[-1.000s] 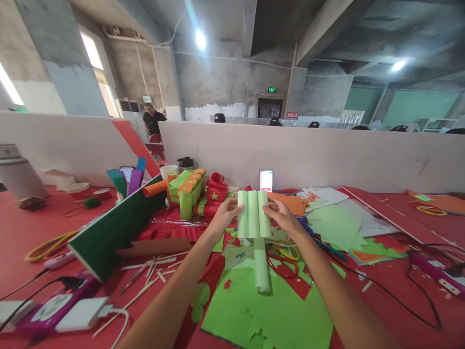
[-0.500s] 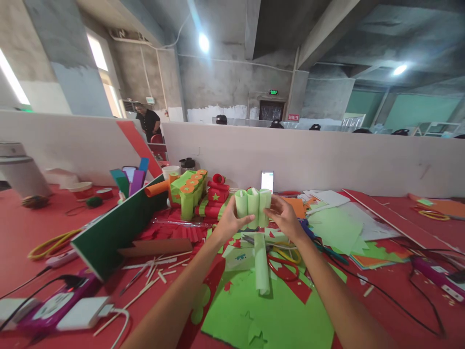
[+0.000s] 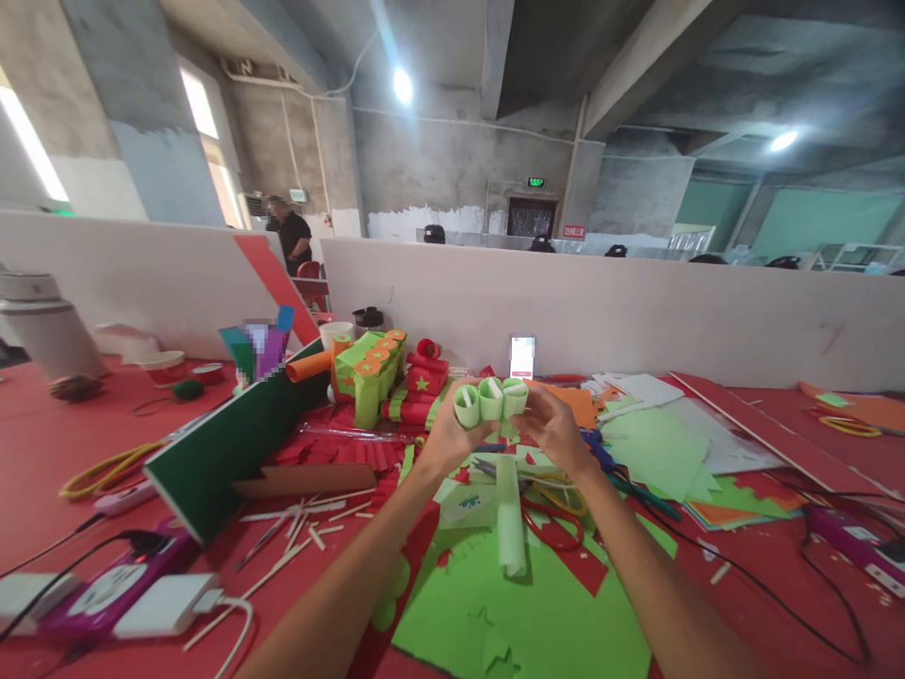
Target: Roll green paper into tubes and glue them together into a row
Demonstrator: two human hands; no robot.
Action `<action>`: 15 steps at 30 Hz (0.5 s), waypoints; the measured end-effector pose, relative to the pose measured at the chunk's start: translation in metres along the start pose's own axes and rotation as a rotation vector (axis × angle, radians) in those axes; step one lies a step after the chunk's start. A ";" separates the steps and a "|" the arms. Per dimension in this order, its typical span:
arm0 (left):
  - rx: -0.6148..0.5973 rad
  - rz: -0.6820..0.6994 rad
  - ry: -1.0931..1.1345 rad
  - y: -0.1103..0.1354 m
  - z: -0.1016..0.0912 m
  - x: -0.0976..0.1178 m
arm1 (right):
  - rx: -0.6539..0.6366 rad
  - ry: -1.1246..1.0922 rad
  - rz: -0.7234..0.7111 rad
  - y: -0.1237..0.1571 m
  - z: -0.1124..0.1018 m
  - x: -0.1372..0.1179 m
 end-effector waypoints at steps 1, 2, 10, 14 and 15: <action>-0.003 -0.010 0.002 0.000 0.000 -0.001 | -0.004 -0.005 -0.001 0.000 0.000 0.000; -0.005 -0.024 0.003 -0.001 0.000 -0.002 | -0.008 -0.010 -0.004 0.000 0.001 0.001; -0.011 -0.207 0.125 -0.002 0.001 -0.015 | 0.068 0.004 0.027 -0.003 -0.002 0.007; -0.026 -0.448 0.199 -0.001 0.001 -0.031 | 0.146 0.007 0.135 -0.008 -0.009 0.022; -0.023 -0.509 0.198 0.000 0.000 -0.036 | 0.159 0.004 0.170 -0.010 -0.011 0.027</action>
Point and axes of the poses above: each hand's wrist, its own y-axis away from the middle knuckle, its own z-axis out of the palm, x = y × z, the point moved 3 cm from there along -y, towards the middle knuckle, and after that the axes turned 10 degrees about x, right-handed, at the moved point
